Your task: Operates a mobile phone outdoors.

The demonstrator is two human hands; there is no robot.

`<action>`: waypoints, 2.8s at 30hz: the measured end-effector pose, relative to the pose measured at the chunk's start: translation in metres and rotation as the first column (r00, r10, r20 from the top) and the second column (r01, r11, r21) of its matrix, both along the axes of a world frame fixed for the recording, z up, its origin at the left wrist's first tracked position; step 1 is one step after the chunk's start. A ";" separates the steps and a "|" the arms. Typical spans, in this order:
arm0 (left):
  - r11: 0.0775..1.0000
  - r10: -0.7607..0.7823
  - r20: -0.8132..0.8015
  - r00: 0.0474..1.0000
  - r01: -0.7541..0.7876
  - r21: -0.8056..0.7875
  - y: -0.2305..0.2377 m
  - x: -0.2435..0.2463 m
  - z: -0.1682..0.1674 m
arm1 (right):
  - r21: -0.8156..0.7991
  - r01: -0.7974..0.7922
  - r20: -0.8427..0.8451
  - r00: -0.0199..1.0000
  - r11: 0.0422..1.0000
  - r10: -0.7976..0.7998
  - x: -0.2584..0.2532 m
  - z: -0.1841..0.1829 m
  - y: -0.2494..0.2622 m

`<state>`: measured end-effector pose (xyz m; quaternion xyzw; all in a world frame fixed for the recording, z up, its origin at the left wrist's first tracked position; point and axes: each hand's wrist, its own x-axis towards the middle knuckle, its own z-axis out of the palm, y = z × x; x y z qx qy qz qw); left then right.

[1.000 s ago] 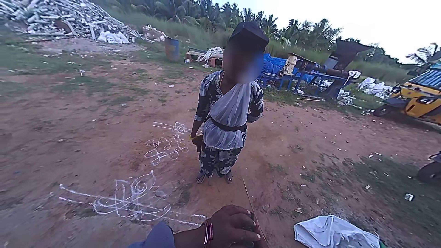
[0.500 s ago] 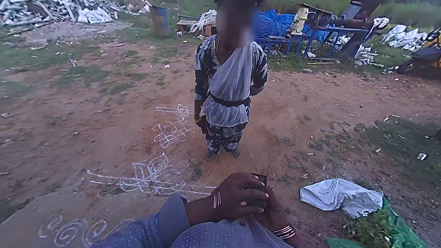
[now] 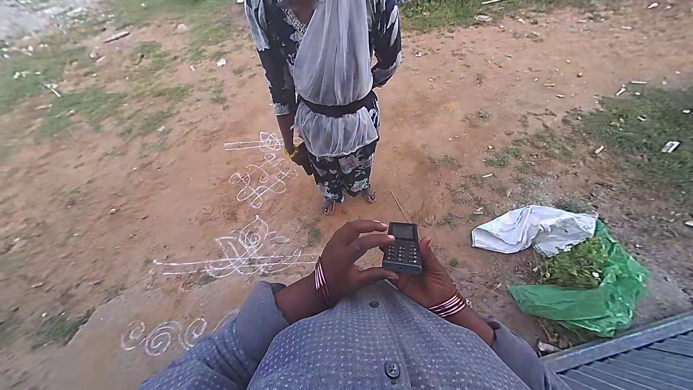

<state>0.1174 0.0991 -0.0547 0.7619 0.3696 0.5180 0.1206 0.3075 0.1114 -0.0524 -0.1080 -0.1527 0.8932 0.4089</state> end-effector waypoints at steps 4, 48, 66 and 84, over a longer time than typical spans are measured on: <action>1.000 -0.004 -0.009 1.000 0.004 -0.010 -0.001 0.000 -0.001 | 0.035 0.009 -0.015 1.000 0.999 -0.009 0.004 -0.002 0.001; 0.897 -0.082 0.093 0.992 0.114 -0.427 -0.007 0.000 -0.020 | 0.065 -0.042 0.337 0.941 0.997 0.018 0.015 -0.016 0.002; 0.817 -0.100 0.025 0.995 0.097 -0.569 -0.009 -0.008 -0.010 | 0.148 -0.015 0.434 0.900 0.989 -0.052 0.013 -0.019 -0.002; 0.801 -0.005 0.076 0.997 0.049 -0.597 -0.013 -0.011 -0.011 | 0.495 -0.093 0.589 0.767 0.864 -0.255 0.025 -0.031 -0.018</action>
